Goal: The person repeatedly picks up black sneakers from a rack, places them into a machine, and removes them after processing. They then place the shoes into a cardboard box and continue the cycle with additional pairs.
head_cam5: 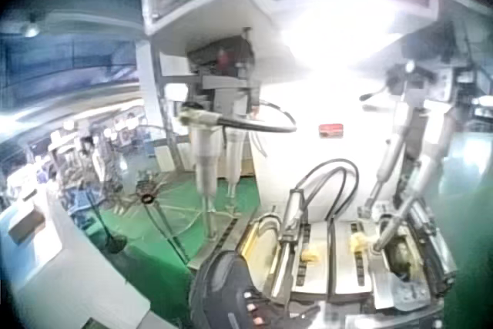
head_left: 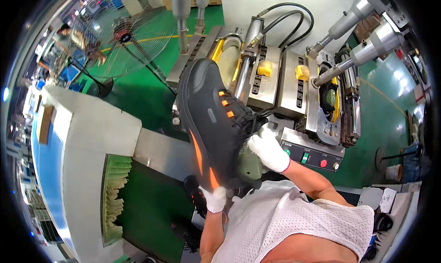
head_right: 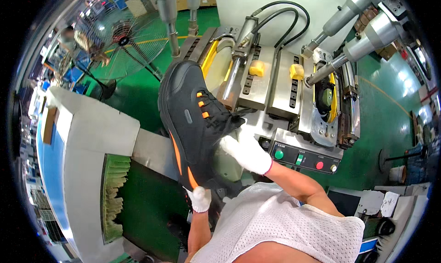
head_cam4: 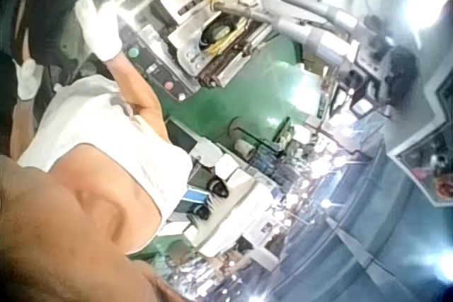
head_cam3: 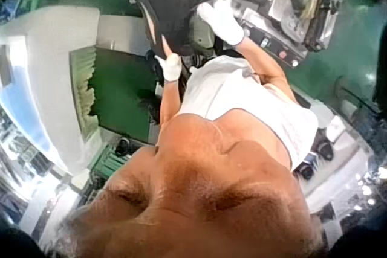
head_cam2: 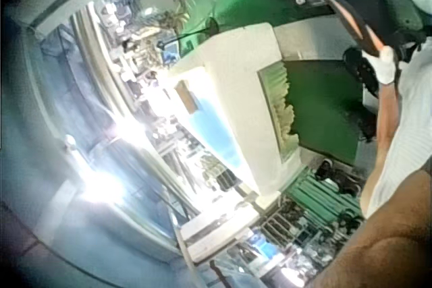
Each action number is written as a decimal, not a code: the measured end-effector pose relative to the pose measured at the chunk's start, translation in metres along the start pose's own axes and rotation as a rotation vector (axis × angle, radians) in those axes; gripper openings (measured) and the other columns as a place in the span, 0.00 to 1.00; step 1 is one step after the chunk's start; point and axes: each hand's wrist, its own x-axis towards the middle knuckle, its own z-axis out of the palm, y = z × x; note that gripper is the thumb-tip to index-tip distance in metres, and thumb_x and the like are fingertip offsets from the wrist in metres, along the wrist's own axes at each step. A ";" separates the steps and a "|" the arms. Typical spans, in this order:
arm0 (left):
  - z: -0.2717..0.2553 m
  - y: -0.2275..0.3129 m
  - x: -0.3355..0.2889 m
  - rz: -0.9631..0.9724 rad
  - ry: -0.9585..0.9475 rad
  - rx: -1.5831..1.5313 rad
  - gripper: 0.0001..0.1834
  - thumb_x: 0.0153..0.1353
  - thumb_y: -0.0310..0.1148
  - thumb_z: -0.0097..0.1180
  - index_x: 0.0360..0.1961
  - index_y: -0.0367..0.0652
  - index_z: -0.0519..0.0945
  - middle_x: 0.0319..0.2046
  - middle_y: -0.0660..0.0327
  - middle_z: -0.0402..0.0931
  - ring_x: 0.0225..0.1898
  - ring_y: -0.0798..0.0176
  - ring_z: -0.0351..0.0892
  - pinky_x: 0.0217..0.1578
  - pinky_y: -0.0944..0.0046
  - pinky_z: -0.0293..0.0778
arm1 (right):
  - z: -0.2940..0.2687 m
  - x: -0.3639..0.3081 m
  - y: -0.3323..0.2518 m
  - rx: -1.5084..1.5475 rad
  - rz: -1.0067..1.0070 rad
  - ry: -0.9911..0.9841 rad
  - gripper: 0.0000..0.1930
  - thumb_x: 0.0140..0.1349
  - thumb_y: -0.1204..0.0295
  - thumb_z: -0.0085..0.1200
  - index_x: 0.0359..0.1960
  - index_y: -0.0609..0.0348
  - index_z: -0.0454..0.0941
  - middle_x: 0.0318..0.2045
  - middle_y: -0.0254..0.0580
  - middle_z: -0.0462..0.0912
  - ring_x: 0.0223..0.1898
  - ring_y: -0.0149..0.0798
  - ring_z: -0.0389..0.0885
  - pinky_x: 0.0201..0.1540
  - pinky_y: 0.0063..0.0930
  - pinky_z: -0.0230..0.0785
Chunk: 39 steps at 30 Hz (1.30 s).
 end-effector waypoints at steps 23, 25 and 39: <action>0.137 0.048 0.364 0.289 -0.077 1.183 0.58 0.48 0.53 0.74 0.70 0.28 0.58 0.65 0.34 0.64 0.68 0.38 0.64 0.68 0.47 0.61 | -0.070 0.435 0.121 -0.243 0.132 0.038 0.28 0.68 0.46 0.46 0.40 0.59 0.88 0.39 0.60 0.86 0.45 0.57 0.83 0.53 0.44 0.71; 0.144 0.027 0.388 0.335 -0.014 1.251 0.62 0.47 0.56 0.74 0.71 0.29 0.55 0.66 0.34 0.62 0.68 0.36 0.63 0.68 0.44 0.60 | -0.071 0.453 0.135 -0.221 0.124 0.009 0.28 0.68 0.46 0.46 0.41 0.59 0.88 0.40 0.60 0.86 0.47 0.57 0.83 0.55 0.43 0.71; 0.170 -0.009 0.444 0.414 0.101 1.293 0.48 0.53 0.52 0.68 0.66 0.32 0.62 0.59 0.39 0.68 0.60 0.37 0.70 0.59 0.44 0.70 | -0.086 0.492 0.146 -0.278 0.287 0.155 0.31 0.64 0.46 0.50 0.47 0.67 0.84 0.47 0.64 0.84 0.52 0.58 0.83 0.57 0.42 0.72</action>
